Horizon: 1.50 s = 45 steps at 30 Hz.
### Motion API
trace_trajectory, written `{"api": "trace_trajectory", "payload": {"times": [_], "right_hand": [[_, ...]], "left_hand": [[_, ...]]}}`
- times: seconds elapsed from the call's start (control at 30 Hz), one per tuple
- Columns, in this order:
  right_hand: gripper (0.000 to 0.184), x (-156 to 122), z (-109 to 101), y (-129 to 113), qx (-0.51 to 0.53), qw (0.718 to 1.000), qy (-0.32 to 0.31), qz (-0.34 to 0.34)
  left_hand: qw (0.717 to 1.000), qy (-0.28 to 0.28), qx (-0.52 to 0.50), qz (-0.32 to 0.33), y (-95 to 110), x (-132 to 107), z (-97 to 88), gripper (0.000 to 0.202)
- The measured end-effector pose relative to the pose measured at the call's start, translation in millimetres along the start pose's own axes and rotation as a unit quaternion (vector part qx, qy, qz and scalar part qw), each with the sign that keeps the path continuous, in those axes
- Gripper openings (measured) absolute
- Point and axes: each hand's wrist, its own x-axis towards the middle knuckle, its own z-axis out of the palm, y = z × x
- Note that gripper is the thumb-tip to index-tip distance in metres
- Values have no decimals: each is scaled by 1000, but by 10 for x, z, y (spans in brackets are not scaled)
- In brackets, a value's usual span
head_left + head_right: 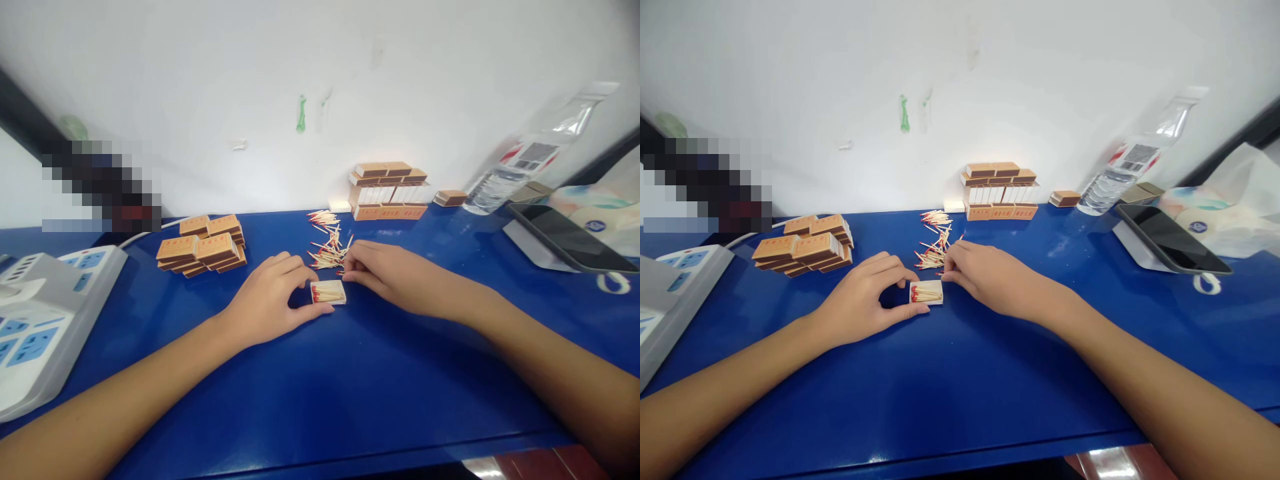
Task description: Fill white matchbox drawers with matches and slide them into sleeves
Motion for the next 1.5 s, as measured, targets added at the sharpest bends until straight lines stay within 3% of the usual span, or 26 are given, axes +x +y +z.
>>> {"api": "trace_trajectory", "payload": {"times": [0.23,0.4,0.6,0.7,0.87,1.1,1.5], "right_hand": [[17,-22,168,-271,61,997,36,-38],[13,2,69,-87,-4,995,96,-35],[19,24,-19,123,-42,999,5,12],[18,4,-16,13,-19,999,38,-4],[18,-2,62,-153,50,996,39,-58],[9,174,285,100,36,990,115,-70],[15,153,195,109,-48,998,27,37]], "left_hand": [[1000,-1,0,5,6,4,-6,37],[1000,0,0,3,-3,2,-1,40],[1000,3,-1,3,2,-1,-3,40],[1000,1,4,-2,10,2,-7,40],[1000,-2,0,-1,11,3,-5,40],[1000,-3,2,1,-1,-2,-1,38],[1000,0,-2,2,3,-3,-4,38]]}}
